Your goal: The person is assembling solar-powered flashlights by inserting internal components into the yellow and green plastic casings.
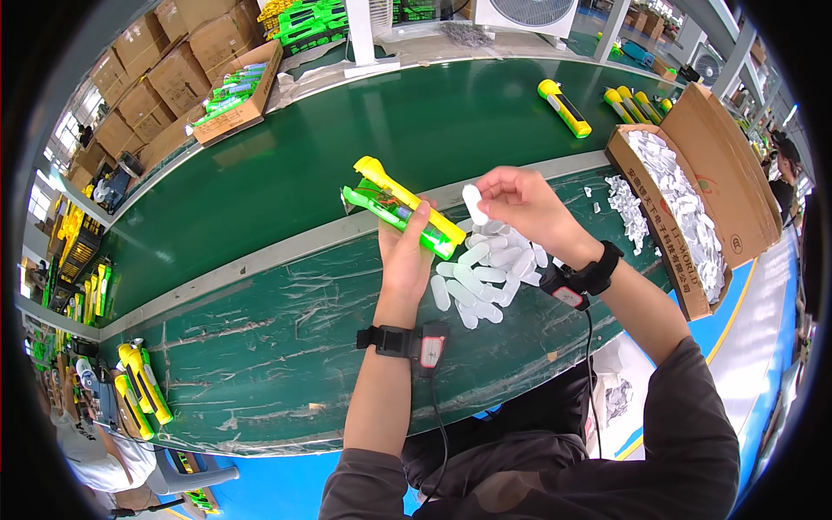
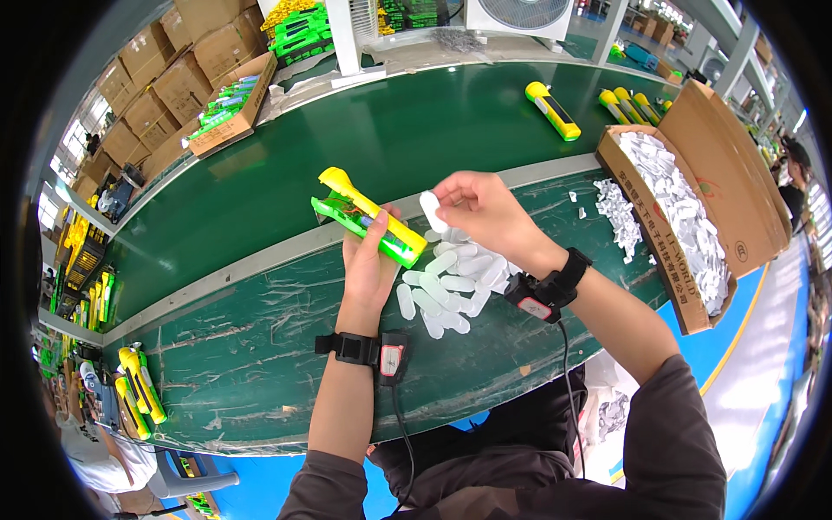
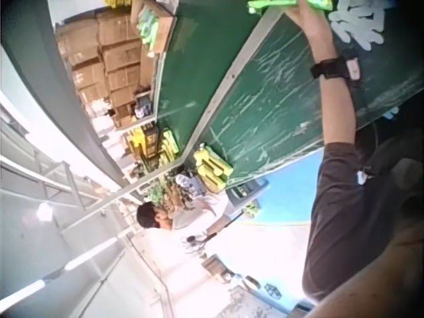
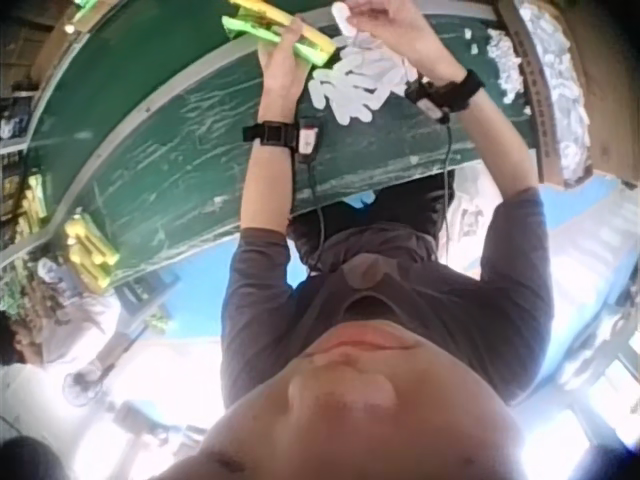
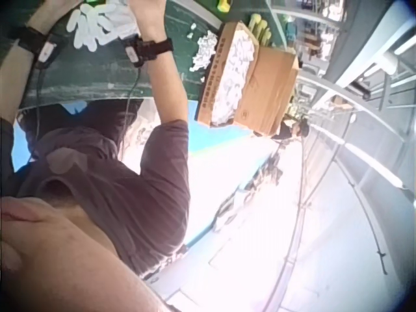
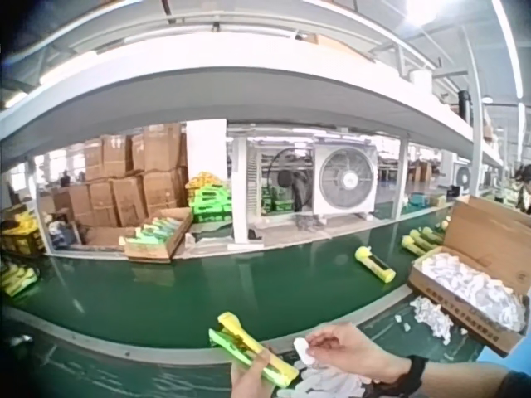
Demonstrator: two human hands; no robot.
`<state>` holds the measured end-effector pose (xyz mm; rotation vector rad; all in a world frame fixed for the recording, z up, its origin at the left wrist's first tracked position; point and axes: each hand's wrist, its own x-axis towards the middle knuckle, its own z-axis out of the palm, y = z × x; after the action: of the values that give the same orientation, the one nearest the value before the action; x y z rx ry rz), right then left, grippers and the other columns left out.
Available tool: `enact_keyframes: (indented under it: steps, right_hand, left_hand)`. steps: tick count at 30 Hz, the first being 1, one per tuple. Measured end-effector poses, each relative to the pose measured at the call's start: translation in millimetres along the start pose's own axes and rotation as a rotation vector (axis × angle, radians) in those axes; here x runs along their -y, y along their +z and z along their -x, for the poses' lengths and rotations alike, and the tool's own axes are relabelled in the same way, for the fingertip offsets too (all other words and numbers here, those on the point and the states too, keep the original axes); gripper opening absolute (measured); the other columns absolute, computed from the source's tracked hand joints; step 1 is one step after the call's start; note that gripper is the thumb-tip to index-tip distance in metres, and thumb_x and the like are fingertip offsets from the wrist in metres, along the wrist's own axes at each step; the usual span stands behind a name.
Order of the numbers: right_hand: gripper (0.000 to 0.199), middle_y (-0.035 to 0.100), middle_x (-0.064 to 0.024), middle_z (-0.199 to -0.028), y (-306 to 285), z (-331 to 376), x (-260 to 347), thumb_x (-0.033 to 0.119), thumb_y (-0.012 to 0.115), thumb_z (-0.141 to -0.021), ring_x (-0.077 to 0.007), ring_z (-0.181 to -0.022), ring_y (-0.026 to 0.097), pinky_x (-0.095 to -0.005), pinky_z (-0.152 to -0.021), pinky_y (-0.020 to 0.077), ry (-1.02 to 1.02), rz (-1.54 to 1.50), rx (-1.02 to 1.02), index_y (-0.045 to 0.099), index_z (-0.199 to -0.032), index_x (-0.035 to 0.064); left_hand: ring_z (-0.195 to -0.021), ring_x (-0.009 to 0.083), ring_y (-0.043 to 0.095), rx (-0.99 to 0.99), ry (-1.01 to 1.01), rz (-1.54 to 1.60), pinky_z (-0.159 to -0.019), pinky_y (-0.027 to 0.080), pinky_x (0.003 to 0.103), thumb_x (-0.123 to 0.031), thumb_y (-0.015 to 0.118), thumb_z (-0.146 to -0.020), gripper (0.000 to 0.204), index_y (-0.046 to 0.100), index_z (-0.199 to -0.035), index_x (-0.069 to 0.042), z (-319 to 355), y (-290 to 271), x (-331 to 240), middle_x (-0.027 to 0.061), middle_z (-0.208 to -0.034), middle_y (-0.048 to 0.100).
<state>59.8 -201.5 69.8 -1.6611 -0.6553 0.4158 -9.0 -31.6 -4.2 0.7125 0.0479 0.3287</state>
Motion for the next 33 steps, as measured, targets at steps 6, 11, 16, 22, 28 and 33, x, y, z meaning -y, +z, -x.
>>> enact_keyframes:
  steps: [6,11,16,22,28,33]
  right_hand:
    - [0.014,0.061,-0.0027,-0.086,28.3,-19.7,38.2,0.007,0.064,-0.085,-0.0078,-0.082,0.060,-0.0220,-0.070,0.0471,-0.004,0.007,0.087,0.057,-0.095,-0.0002]
    - [0.031,0.060,-0.0079,-0.087,55.3,-31.7,38.9,-0.005,0.058,-0.080,-0.0117,-0.082,0.062,-0.0256,-0.070,0.0501,-0.174,-0.047,0.062,0.057,-0.111,0.0030]
    - [0.010,0.062,-0.0101,-0.091,58.3,-37.9,22.1,-0.004,0.060,-0.079,-0.0189,-0.080,0.064,-0.0305,-0.067,0.0526,-0.350,0.345,-0.087,0.062,-0.087,-0.0006]
    - [0.009,0.059,-0.0132,-0.110,57.9,-35.3,21.8,0.002,0.068,-0.071,-0.0304,-0.096,0.060,-0.0386,-0.081,0.0486,-0.518,0.751,-0.266,0.064,-0.079,0.0014]
    - [0.010,0.053,-0.0189,-0.123,80.3,-41.9,14.6,0.008,0.072,-0.068,-0.0339,-0.110,0.052,-0.0397,-0.091,0.0430,-0.450,0.464,-0.313,0.068,-0.075,0.0017]
    - [0.009,0.053,-0.0177,-0.121,91.7,-39.1,4.3,0.009,0.071,-0.069,-0.0333,-0.109,0.051,-0.0408,-0.091,0.0399,-0.396,0.539,-0.320,0.068,-0.075,0.0026]
  left_hand:
    - [-0.105,0.0193,0.056,0.082,0.075,-0.092,-0.089,0.047,0.036,-0.010,0.060,-0.090,0.038,0.041,-0.123,-0.003,2.7,2.7,0.6,0.0081,-0.114,0.054]
    - [-0.116,0.0190,0.051,0.123,0.056,-0.051,-0.096,0.044,0.036,-0.006,0.056,-0.091,0.048,0.034,-0.133,-0.005,3.4,8.4,0.0,0.0079,-0.127,0.048]
    - [-0.110,0.0176,0.054,0.073,0.095,-0.128,-0.091,0.046,0.035,-0.001,0.054,-0.090,0.044,0.035,-0.130,-0.006,0.1,2.4,2.6,0.0067,-0.122,0.049]
    - [-0.110,0.0153,0.050,0.038,0.069,-0.119,-0.091,0.045,0.032,0.000,0.061,-0.086,0.054,0.031,-0.130,-0.007,-1.2,-0.6,3.8,0.0058,-0.119,0.047]
    - [-0.119,0.0180,0.047,-0.002,0.155,-0.275,-0.096,0.045,0.034,0.001,0.060,-0.086,0.064,0.025,-0.139,-0.012,-2.0,-7.2,9.4,0.0052,-0.130,0.042]
    - [-0.120,0.0173,0.046,0.040,0.138,-0.249,-0.098,0.043,0.034,-0.008,0.066,-0.084,0.068,0.025,-0.138,-0.015,0.2,2.6,5.5,0.0032,-0.131,0.041]
